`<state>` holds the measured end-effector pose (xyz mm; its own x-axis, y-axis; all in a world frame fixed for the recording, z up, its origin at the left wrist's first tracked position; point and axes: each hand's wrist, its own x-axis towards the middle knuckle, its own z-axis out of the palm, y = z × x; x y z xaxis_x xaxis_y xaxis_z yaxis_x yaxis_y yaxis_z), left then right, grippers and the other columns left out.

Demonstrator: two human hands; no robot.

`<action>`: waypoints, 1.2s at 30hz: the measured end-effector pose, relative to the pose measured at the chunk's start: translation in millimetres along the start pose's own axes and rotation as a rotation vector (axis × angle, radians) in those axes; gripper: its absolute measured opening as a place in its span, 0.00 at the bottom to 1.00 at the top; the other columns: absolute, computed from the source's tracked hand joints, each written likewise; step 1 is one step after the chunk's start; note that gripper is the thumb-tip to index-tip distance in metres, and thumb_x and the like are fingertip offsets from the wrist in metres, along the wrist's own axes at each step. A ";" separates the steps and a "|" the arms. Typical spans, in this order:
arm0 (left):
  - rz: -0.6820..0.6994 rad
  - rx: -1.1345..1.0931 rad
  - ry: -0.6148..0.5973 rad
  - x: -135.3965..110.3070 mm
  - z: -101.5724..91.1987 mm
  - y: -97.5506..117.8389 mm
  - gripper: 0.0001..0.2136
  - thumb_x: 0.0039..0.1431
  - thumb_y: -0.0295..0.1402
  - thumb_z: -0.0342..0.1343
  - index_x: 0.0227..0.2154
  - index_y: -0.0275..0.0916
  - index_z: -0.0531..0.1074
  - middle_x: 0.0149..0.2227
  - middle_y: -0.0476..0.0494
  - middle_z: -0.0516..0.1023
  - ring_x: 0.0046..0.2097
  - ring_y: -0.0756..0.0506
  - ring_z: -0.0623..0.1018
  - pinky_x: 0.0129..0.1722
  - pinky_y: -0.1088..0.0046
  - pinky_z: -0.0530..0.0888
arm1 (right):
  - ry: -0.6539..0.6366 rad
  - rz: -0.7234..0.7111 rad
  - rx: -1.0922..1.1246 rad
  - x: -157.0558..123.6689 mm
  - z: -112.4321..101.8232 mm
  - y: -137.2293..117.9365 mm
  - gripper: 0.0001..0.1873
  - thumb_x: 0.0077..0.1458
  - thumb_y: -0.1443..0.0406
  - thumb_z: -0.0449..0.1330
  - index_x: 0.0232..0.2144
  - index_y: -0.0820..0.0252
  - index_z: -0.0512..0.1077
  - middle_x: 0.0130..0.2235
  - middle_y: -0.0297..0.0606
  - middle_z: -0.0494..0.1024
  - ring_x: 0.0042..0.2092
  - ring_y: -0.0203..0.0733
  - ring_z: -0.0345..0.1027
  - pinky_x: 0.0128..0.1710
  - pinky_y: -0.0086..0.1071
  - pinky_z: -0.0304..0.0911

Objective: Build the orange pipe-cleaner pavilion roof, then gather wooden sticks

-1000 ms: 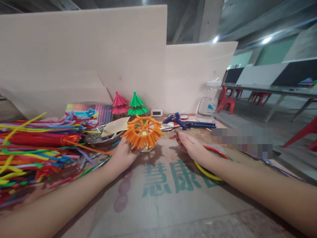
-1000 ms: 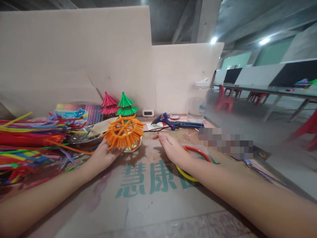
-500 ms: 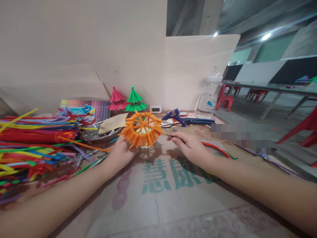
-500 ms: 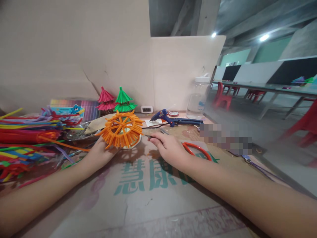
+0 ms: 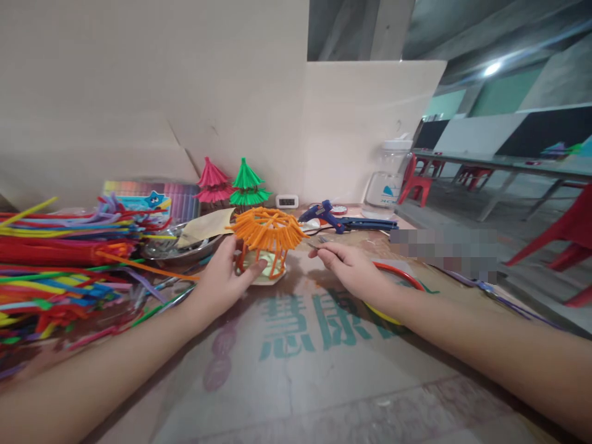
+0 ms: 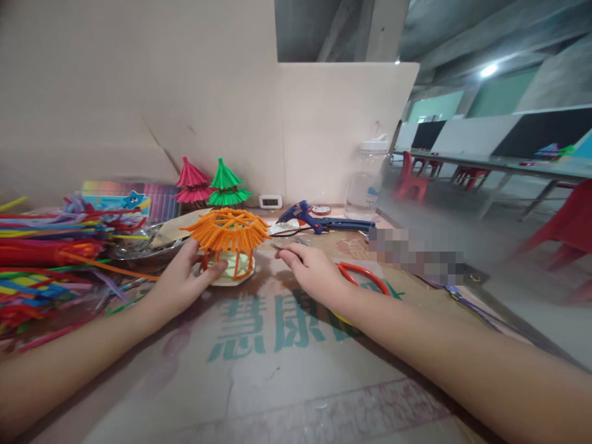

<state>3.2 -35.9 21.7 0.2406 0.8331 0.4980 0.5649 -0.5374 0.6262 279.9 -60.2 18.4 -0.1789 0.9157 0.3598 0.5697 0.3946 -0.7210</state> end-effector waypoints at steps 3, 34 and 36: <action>0.026 0.036 0.020 -0.5 -2.0 3.4 0.27 0.63 0.52 0.57 0.56 0.37 0.68 0.56 0.32 0.76 0.61 0.32 0.76 0.63 0.48 0.72 | -0.019 0.048 0.067 2.6 1.1 3.5 0.22 0.68 0.55 0.52 0.42 0.60 0.83 0.33 0.38 0.79 0.37 0.44 0.70 0.38 0.34 0.60; 0.053 0.234 0.083 -0.2 -6.6 7.0 0.28 0.63 0.52 0.52 0.58 0.37 0.71 0.58 0.34 0.76 0.60 0.32 0.75 0.64 0.48 0.71 | -0.076 0.153 0.114 1.9 -1.3 0.5 0.24 0.64 0.55 0.54 0.43 0.63 0.84 0.24 0.31 0.63 0.26 0.38 0.57 0.29 0.32 0.51; 0.059 0.257 0.083 -0.4 -6.7 6.9 0.28 0.63 0.52 0.52 0.57 0.37 0.71 0.57 0.34 0.76 0.59 0.32 0.76 0.63 0.49 0.72 | -0.066 0.135 0.114 2.1 -1.1 1.8 0.23 0.64 0.54 0.54 0.43 0.62 0.84 0.24 0.31 0.64 0.27 0.38 0.57 0.29 0.33 0.51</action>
<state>1.8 -40.7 29.9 0.2193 0.7820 0.5834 0.7362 -0.5250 0.4270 281.5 -57.7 18.5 -0.1616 0.9624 0.2182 0.4978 0.2704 -0.8241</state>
